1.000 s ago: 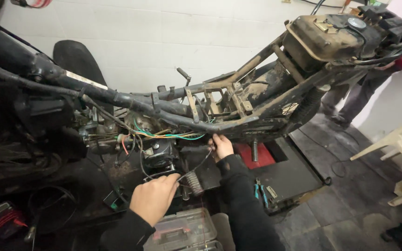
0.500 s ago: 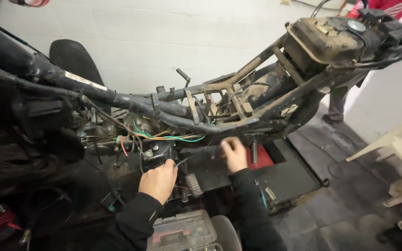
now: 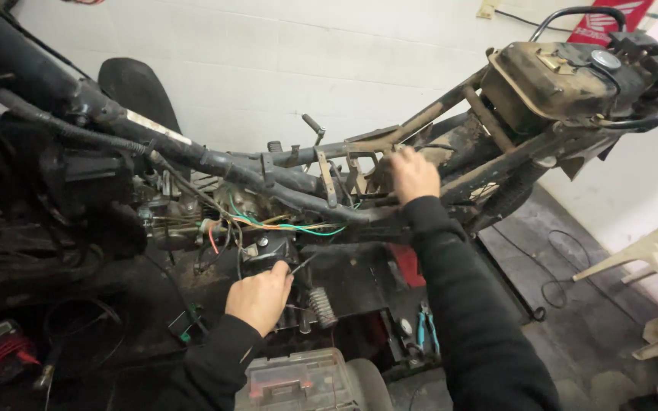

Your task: The person works on the wiring of a motorcycle, using pliers to strip and connect wires near the engine and frame. They manipulate several colored wires and use a small cylindrical component during the process.

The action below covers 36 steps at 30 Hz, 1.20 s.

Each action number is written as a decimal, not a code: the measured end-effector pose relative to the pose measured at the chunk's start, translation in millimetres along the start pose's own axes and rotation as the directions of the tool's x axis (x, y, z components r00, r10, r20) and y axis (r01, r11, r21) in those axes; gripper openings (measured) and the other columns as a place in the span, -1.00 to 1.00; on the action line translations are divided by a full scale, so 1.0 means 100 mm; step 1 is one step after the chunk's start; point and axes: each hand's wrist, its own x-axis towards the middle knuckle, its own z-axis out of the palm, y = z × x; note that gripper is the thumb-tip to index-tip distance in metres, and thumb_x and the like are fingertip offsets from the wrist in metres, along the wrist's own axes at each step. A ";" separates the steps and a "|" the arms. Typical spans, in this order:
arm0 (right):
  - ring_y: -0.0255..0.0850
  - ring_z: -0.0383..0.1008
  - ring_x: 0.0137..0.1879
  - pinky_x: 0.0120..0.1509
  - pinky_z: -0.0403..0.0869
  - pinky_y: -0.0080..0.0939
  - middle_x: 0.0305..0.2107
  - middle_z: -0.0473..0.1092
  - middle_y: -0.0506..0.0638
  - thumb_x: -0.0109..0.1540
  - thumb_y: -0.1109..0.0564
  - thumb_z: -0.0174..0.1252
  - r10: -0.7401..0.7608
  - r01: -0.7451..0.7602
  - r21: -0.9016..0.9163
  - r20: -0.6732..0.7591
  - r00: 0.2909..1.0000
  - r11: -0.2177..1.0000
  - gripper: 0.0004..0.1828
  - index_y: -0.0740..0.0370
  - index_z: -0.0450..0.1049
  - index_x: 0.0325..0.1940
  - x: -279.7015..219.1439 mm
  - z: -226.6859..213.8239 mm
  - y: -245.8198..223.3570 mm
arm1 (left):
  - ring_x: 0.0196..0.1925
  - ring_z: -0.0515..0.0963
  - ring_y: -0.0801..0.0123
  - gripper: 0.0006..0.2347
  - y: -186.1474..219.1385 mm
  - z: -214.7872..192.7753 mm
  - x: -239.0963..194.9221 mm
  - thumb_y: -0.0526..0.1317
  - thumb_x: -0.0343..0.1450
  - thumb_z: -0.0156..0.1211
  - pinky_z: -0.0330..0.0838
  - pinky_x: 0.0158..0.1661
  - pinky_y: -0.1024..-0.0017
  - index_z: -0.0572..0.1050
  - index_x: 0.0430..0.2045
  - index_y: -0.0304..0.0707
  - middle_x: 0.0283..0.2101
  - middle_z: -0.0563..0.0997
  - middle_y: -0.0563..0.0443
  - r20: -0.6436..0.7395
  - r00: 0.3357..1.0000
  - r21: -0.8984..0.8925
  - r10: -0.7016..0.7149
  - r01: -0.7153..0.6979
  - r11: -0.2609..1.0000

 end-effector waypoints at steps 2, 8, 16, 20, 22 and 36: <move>0.04 0.50 -0.04 -0.08 0.47 0.09 -0.15 0.45 0.06 0.27 0.15 0.20 0.094 -0.092 0.060 -0.024 0.995 0.994 -0.84 0.04 0.52 -0.06 0.09 -0.22 0.08 | -0.44 0.67 -0.01 -0.84 0.01 0.04 0.09 -0.09 0.44 0.11 0.51 -0.46 0.07 0.44 -0.37 -0.16 -0.49 0.65 -0.09 -0.006 0.999 0.004 0.037 -0.036 0.999; 0.19 0.50 -0.11 -0.13 0.43 0.22 -0.30 0.51 0.17 0.32 0.03 0.19 0.300 -0.303 0.137 0.046 0.953 0.943 -0.84 0.12 0.44 -0.12 0.22 -0.27 0.27 | -0.35 0.67 0.09 -0.80 0.12 0.13 0.44 -0.09 0.34 0.28 0.51 -0.39 0.15 0.45 -0.35 -0.17 -0.44 0.63 -0.05 -0.057 0.983 0.102 0.177 -0.171 0.980; 0.22 0.52 -0.20 -0.16 0.43 0.25 -0.35 0.52 0.18 0.34 -0.05 0.19 0.425 -0.438 0.095 0.126 0.896 0.894 -0.79 0.07 0.41 -0.10 0.15 -0.17 0.15 | -0.12 0.48 0.26 -0.76 0.44 0.27 0.67 -0.11 0.29 0.33 0.30 -0.12 0.25 0.46 -0.27 -0.10 -0.29 0.48 0.07 -0.244 0.873 0.502 0.422 -0.258 0.825; 0.21 0.53 -0.20 -0.17 0.44 0.23 -0.35 0.53 0.16 0.33 -0.02 0.19 0.392 -0.396 0.161 0.056 0.918 0.904 -0.81 0.07 0.40 -0.09 0.12 -0.17 0.17 | -0.08 0.42 0.23 -0.69 0.63 0.45 0.84 -0.06 0.24 0.35 0.26 -0.05 0.26 0.45 -0.26 -0.13 -0.26 0.44 0.03 -0.238 0.893 0.498 0.383 -0.227 0.837; 0.21 0.53 -0.20 -0.17 0.44 0.23 -0.34 0.53 0.15 0.33 -0.02 0.20 0.384 -0.384 0.176 0.033 0.923 0.907 -0.80 0.09 0.40 -0.09 0.10 -0.14 0.19 | -0.08 0.43 0.19 -0.64 0.67 0.54 0.89 -0.03 0.20 0.35 0.26 -0.03 0.26 0.46 -0.26 -0.19 -0.26 0.46 -0.01 -0.187 0.930 0.472 0.315 -0.196 0.859; 0.23 0.51 -0.21 -0.21 0.41 0.23 -0.33 0.52 0.19 0.41 -0.03 0.19 0.303 -0.300 0.180 0.012 0.953 0.937 -0.73 0.18 0.33 -0.09 0.06 -0.08 0.24 | -0.35 0.52 0.20 -0.81 0.46 1.05 1.13 -0.04 0.38 0.22 0.32 -0.02 0.10 0.47 -0.50 -0.09 -0.50 0.49 0.04 -0.271 0.901 0.395 0.339 -0.217 0.893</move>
